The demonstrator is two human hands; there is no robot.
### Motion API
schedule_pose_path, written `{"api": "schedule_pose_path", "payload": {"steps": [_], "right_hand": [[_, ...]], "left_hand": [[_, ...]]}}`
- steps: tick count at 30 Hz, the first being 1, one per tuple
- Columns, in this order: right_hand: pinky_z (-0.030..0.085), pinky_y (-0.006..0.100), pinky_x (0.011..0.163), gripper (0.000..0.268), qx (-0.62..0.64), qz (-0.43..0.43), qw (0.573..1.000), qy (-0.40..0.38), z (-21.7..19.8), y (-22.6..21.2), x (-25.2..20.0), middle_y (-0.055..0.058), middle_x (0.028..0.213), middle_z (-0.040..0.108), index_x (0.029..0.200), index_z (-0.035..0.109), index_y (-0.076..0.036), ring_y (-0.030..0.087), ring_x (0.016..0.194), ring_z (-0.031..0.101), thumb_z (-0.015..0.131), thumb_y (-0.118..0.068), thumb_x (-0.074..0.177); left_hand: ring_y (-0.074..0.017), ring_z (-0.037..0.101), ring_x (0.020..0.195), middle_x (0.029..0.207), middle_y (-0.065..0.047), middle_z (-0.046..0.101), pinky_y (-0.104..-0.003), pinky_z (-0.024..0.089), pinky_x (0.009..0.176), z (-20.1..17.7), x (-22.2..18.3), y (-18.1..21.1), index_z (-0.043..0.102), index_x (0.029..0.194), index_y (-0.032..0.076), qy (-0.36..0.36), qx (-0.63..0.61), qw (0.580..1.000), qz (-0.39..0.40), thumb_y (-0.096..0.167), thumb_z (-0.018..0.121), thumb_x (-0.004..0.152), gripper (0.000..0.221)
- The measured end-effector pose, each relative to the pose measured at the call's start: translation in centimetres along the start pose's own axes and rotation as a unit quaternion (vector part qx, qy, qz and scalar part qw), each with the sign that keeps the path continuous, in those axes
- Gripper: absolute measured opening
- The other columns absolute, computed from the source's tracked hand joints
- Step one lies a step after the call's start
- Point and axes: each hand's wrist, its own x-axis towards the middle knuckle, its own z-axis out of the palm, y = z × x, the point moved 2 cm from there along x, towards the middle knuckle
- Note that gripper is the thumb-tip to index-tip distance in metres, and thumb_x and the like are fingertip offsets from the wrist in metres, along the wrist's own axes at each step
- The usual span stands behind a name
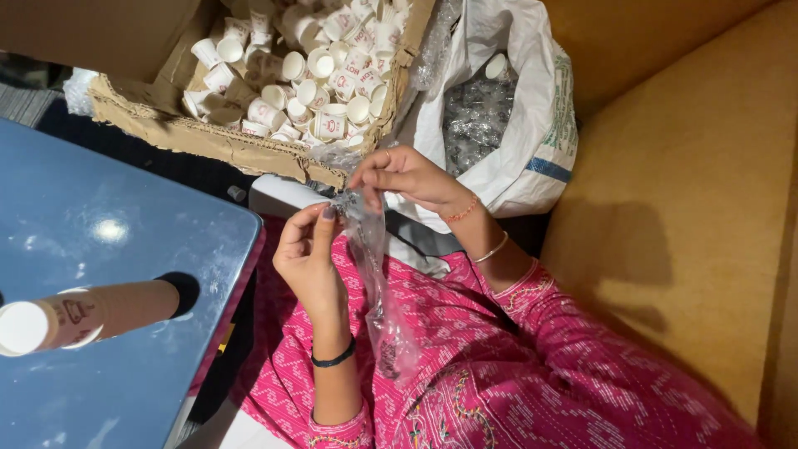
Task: The recorder is sorting and packing small paper cups into plastic sleeves and cardboard boxes.
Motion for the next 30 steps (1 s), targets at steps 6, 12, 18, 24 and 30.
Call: {"api": "schedule_pose_path", "payload": {"steps": [6, 12, 18, 24, 30], "right_hand": [[0.053, 0.026, 0.071, 0.023, 0.004, 0.006, 1.0, 0.019, 0.6, 0.9, 0.5, 0.005, 0.083, 0.069, 0.113, 0.071, 0.003, 0.012, 0.074, 0.066, 0.062, -0.018, 0.107], [0.053, 0.026, 0.07, 0.024, 0.019, 0.013, 0.999, 0.024, 0.3, 0.9, 0.0, 0.004, 0.081, 0.069, 0.113, 0.071, 0.003, 0.012, 0.072, 0.066, 0.063, -0.019, 0.106], [0.052, 0.027, 0.069, 0.024, 0.047, 0.022, 0.997, 0.052, -0.7, 1.5, -0.1, 0.002, 0.077, 0.065, 0.114, 0.07, 0.003, 0.012, 0.07, 0.062, 0.065, -0.019, 0.105], [0.052, 0.025, 0.068, 0.024, 0.045, -0.001, 0.994, 0.098, -1.1, 2.2, -0.2, -0.002, 0.083, 0.061, 0.122, 0.067, 0.001, 0.008, 0.072, 0.059, 0.066, -0.016, 0.105], [0.049, 0.021, 0.074, 0.028, 0.031, 0.015, 0.99, 0.137, -0.5, 3.1, 0.2, -0.001, 0.093, 0.066, 0.13, 0.062, -0.002, 0.005, 0.082, 0.062, 0.063, -0.013, 0.104]], "left_hand": [[-0.0096, 0.068, 0.085, 0.097, -0.005, 0.072, -0.025, 0.058, 0.081, -0.9, -0.1, -0.5, 0.07, 0.108, -0.004, 0.008, -0.009, 1.0, -0.002, 0.008, 0.07, 0.1, 0.014], [-0.0092, 0.067, 0.085, 0.097, -0.006, 0.072, -0.024, 0.056, 0.081, -0.7, -0.1, -0.9, 0.071, 0.109, -0.005, 0.003, -0.044, 0.999, -0.008, 0.009, 0.07, 0.101, 0.016], [-0.0098, 0.067, 0.082, 0.094, -0.007, 0.071, -0.029, 0.062, 0.081, 0.0, 0.2, -1.2, 0.071, 0.109, -0.005, -0.011, -0.052, 0.998, -0.03, 0.009, 0.069, 0.101, 0.016], [-0.0085, 0.068, 0.087, 0.1, -0.006, 0.071, -0.026, 0.059, 0.082, 0.7, 0.4, -2.0, 0.069, 0.117, -0.004, -0.041, -0.026, 0.997, -0.054, 0.004, 0.07, 0.095, 0.023], [-0.0109, 0.068, 0.083, 0.096, -0.007, 0.07, -0.028, 0.06, 0.08, -0.2, 0.4, -4.4, 0.07, 0.112, -0.005, -0.007, -0.028, 0.999, -0.04, 0.003, 0.07, 0.099, 0.016]]}}
